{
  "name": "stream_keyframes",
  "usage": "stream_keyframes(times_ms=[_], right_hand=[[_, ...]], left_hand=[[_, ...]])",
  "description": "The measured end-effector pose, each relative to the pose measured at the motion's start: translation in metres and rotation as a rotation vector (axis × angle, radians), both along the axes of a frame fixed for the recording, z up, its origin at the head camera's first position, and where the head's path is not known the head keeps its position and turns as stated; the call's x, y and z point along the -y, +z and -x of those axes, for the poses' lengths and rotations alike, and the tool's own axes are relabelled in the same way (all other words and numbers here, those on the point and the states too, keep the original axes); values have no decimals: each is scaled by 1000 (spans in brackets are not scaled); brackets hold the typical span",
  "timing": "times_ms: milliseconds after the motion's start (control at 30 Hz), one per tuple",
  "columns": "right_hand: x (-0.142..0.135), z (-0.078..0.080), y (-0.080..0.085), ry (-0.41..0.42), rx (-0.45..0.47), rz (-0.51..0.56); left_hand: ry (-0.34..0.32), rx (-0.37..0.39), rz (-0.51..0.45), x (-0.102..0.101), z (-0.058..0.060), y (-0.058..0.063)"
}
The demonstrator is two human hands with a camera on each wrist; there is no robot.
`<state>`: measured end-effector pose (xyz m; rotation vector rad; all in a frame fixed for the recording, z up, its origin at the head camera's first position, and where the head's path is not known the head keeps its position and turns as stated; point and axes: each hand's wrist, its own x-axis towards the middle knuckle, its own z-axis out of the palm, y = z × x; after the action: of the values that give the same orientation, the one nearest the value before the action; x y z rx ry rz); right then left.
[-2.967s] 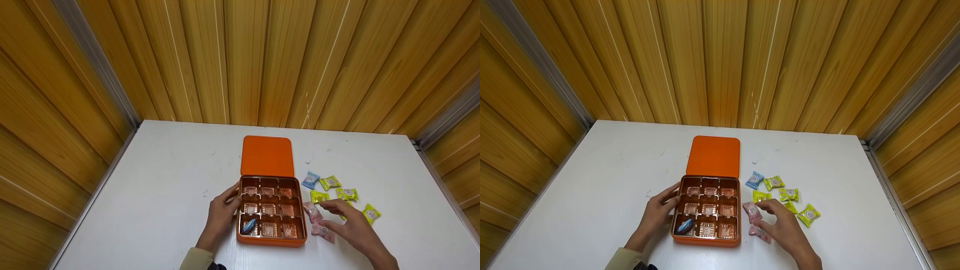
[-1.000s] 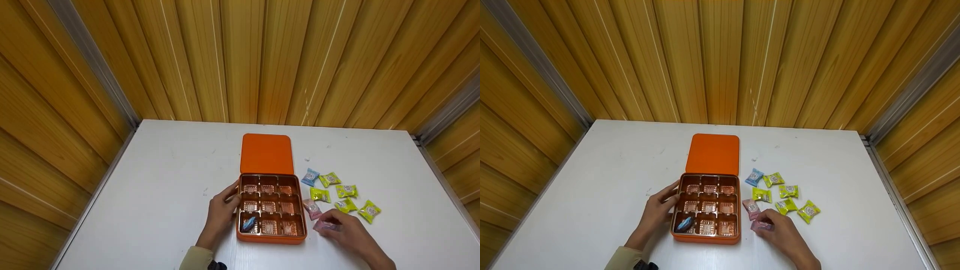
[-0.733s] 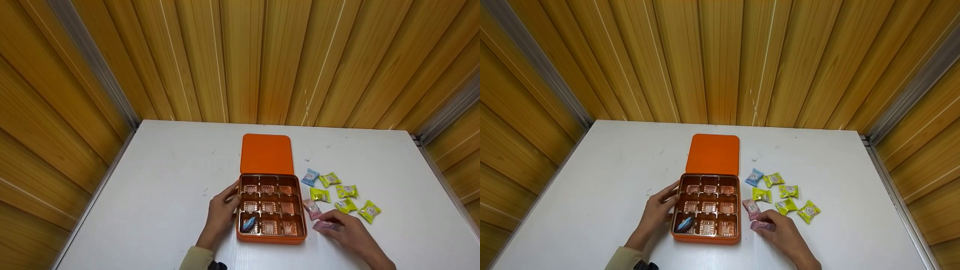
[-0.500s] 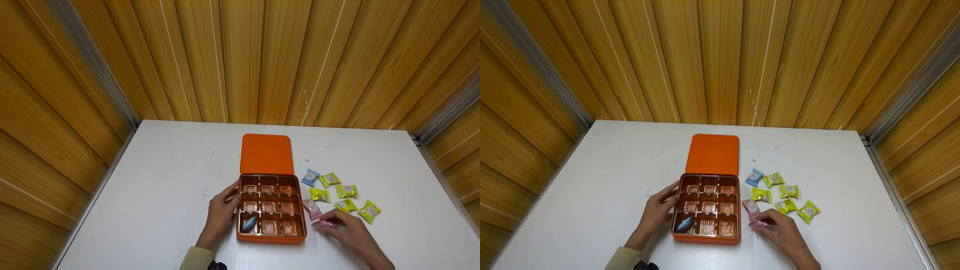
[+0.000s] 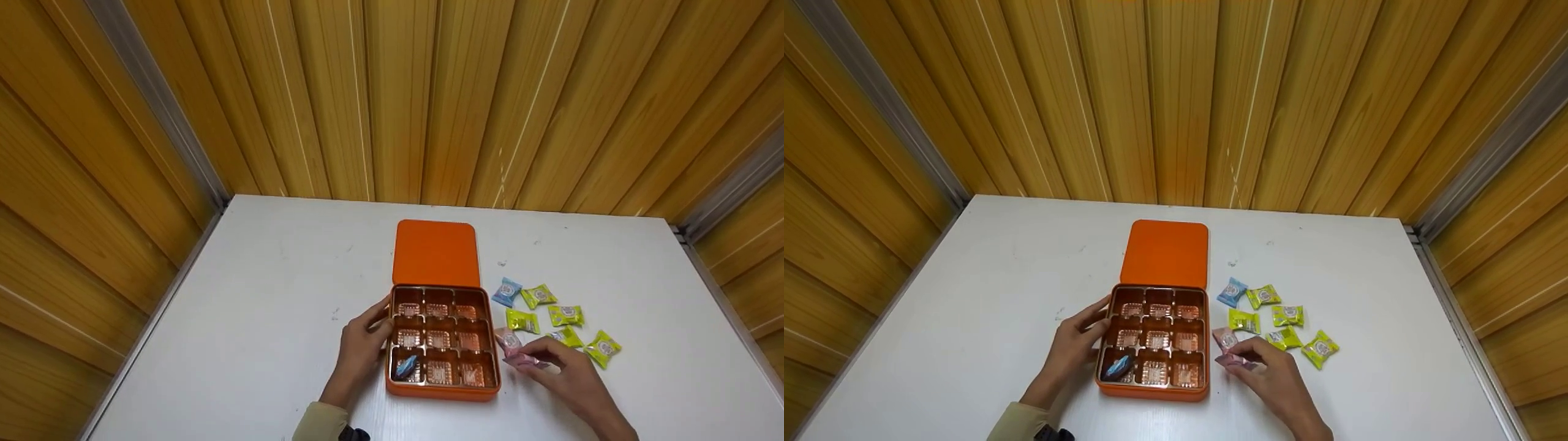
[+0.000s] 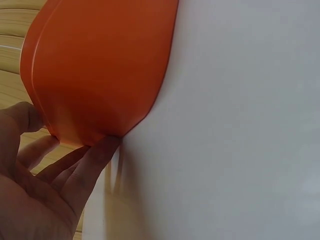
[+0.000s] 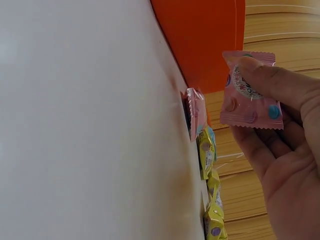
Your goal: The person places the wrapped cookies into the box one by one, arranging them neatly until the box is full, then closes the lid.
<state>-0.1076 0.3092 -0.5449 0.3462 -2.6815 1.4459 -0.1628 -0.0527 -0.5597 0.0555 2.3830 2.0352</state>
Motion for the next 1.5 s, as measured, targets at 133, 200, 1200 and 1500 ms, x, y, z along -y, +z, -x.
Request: stream_keyframes(times_ms=[133, 200, 1200, 1500], right_hand=[[7, 4, 8, -11, -9, 20], [10, 6, 11, 0, -38, 46], [80, 32, 44, 247, -327, 160], [102, 39, 50, 300, -334, 126]], left_hand=[[-1, -6, 5, 1, 2, 1], [-3, -13, 5, 1, 3, 1], [-24, -7, -55, 1, 0, 0], [-22, -6, -40, 1, 0, 0]])
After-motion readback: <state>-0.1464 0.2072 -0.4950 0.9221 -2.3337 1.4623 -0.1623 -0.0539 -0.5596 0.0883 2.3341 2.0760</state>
